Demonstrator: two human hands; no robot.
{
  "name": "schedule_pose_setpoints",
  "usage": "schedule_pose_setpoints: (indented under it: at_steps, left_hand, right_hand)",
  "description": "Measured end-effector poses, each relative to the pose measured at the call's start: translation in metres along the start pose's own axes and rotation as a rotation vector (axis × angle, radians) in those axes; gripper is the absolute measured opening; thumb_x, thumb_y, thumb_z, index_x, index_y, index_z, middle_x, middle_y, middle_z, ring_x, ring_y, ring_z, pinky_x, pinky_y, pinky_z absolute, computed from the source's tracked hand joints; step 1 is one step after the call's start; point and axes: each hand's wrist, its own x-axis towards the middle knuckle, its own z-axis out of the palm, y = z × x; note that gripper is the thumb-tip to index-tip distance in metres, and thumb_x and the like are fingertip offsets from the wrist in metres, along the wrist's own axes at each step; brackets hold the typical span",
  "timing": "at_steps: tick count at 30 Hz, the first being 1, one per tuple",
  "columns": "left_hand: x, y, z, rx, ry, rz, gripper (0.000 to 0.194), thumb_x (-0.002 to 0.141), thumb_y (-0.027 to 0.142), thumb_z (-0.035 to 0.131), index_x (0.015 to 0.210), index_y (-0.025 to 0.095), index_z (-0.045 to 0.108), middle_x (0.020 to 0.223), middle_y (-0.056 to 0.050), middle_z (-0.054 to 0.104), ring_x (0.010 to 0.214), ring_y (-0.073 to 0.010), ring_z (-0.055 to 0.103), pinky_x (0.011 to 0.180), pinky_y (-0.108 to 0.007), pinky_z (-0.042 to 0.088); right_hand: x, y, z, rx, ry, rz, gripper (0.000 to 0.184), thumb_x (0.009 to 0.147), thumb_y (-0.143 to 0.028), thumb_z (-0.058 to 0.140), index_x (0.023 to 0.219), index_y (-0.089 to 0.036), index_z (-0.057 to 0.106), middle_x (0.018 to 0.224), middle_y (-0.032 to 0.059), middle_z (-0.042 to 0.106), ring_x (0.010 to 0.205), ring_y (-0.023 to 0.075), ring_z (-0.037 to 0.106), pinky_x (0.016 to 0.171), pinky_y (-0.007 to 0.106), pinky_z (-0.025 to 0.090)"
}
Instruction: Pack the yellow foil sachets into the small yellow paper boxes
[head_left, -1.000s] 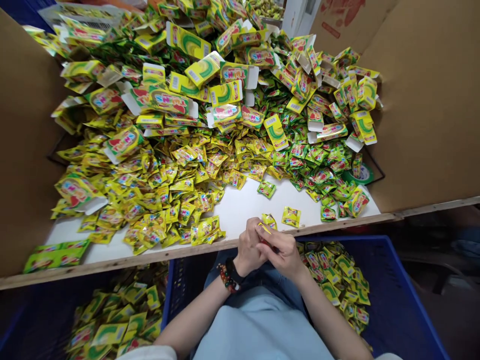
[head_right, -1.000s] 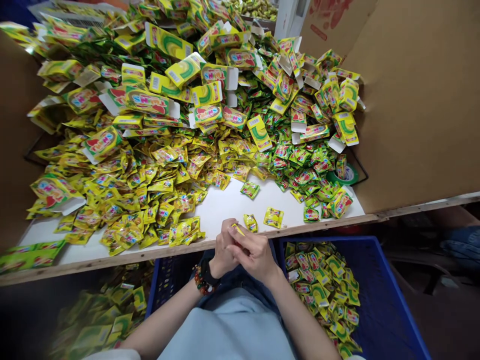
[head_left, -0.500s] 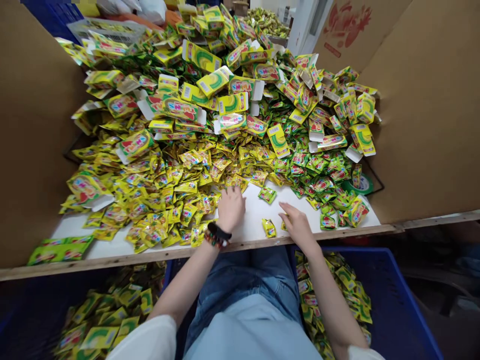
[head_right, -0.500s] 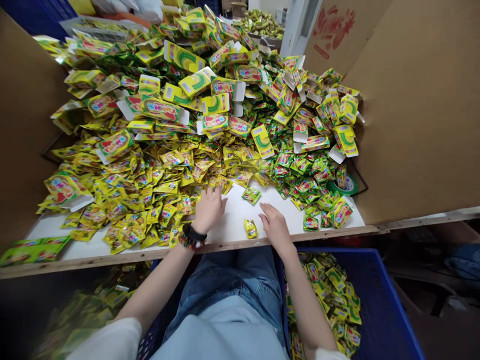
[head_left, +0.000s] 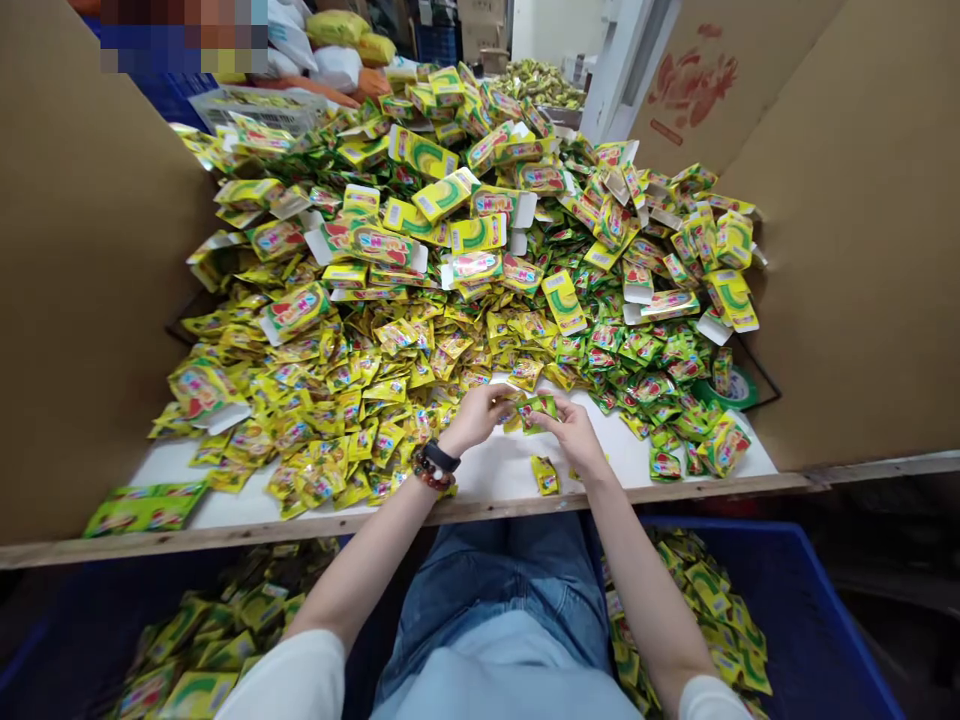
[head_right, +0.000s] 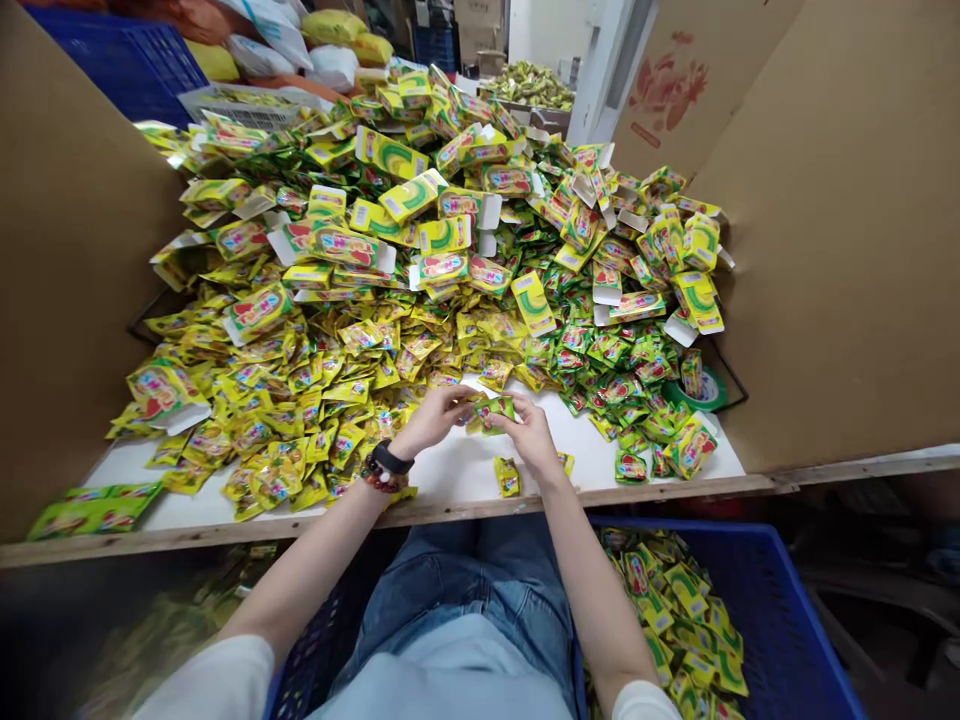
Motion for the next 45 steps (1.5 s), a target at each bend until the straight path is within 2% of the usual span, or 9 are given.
schedule_pose_setpoints:
  at_steps: [10,17,20,23,27,34,38,41,45]
  left_hand:
    - [0.012,0.030,-0.002,0.315,-0.152,0.279,0.036,0.076,-0.001,0.052,0.101,0.019,0.068,0.078,0.000,0.071,0.068,-0.0144,0.064,0.067,-0.024,0.050]
    - [0.129,0.035,-0.073,0.610,0.485,0.203,0.048,0.084,0.021,0.062,0.130,0.012,0.049,0.127,-0.020,0.055,0.116,-0.0341,0.051,0.099,-0.050,0.040]
    - [0.151,0.030,-0.088,0.771,0.504,0.228,0.040,0.083,0.017,0.061,0.122,0.014,0.056,0.122,-0.019,0.058,0.117,-0.0370,0.048,0.097,-0.055,0.040]
    - [0.130,0.024,-0.075,0.746,0.447,0.396,0.026,0.088,0.012,0.048,0.109,0.016,0.063,0.116,-0.015,0.062,0.115,-0.0305,0.052,0.099,-0.052,0.044]
    - [0.057,0.016,-0.038,0.500,0.272,0.789,0.023,0.093,0.016,0.042,0.105,0.017,0.062,0.116,-0.012,0.066,0.119,-0.0232,0.057,0.099,-0.042,0.050]
    - [-0.043,0.004,-0.017,0.342,0.027,0.972,0.051,0.099,0.022,0.037,0.149,0.022,0.029,0.137,-0.011,0.058,0.127,-0.0199,0.056,0.099,-0.033,0.054]
    - [-0.059,-0.002,-0.014,0.357,0.051,0.896,0.054,0.100,0.023,0.034,0.152,0.024,0.019,0.137,-0.012,0.058,0.121,-0.0211,0.060,0.095,-0.035,0.055]
    - [-0.070,0.004,-0.002,0.395,0.016,0.712,0.057,0.096,0.033,0.047,0.148,0.024,0.027,0.142,-0.015,0.051,0.118,-0.0252,0.060,0.092,-0.040,0.055]
    - [-0.086,0.020,0.021,0.406,-0.014,0.505,0.100,0.069,0.060,0.073,0.145,0.015,0.027,0.129,-0.021,0.056,0.111,-0.0351,0.059,0.091,-0.050,0.051]
  right_hand:
    - [-0.008,-0.004,-0.006,0.205,-0.001,0.143,0.042,0.056,-0.036,0.084,0.092,-0.017,0.072,0.083,0.0036,0.074,0.073,0.0198,0.068,0.072,0.033,0.057]
    - [-0.039,-0.001,-0.030,0.236,0.053,0.208,0.038,0.058,-0.038,0.084,0.087,-0.017,0.071,0.078,0.0032,0.075,0.068,0.0190,0.069,0.068,0.033,0.057]
    - [-0.049,-0.004,-0.032,0.305,0.032,0.233,0.043,0.057,-0.036,0.085,0.094,-0.019,0.073,0.085,0.0037,0.076,0.074,0.0201,0.070,0.074,0.035,0.057]
    - [-0.052,-0.008,-0.035,0.345,0.089,0.199,0.037,0.061,-0.036,0.084,0.094,-0.021,0.073,0.088,0.0031,0.076,0.078,0.0194,0.069,0.074,0.033,0.057]
    - [-0.048,-0.025,-0.048,0.480,0.258,0.087,0.031,0.067,-0.033,0.082,0.095,-0.026,0.072,0.093,-0.0005,0.073,0.080,0.0151,0.067,0.076,0.031,0.056]
    - [-0.038,-0.068,-0.059,0.494,0.214,0.001,0.031,0.067,-0.029,0.083,0.095,-0.030,0.072,0.094,-0.0035,0.070,0.082,0.0117,0.062,0.077,0.026,0.051]
    - [-0.039,-0.068,-0.051,0.400,0.046,0.089,0.029,0.065,-0.031,0.083,0.092,-0.027,0.074,0.093,-0.0008,0.071,0.084,0.0151,0.063,0.078,0.029,0.052]
    - [-0.049,-0.065,-0.044,0.215,0.120,0.015,0.025,0.069,-0.031,0.079,0.093,-0.025,0.074,0.094,0.0018,0.073,0.089,0.0188,0.064,0.083,0.034,0.051]
    - [-0.067,-0.070,-0.031,-0.012,0.121,-0.097,0.017,0.079,-0.030,0.070,0.094,-0.024,0.074,0.095,0.0042,0.072,0.092,0.0214,0.065,0.084,0.035,0.052]
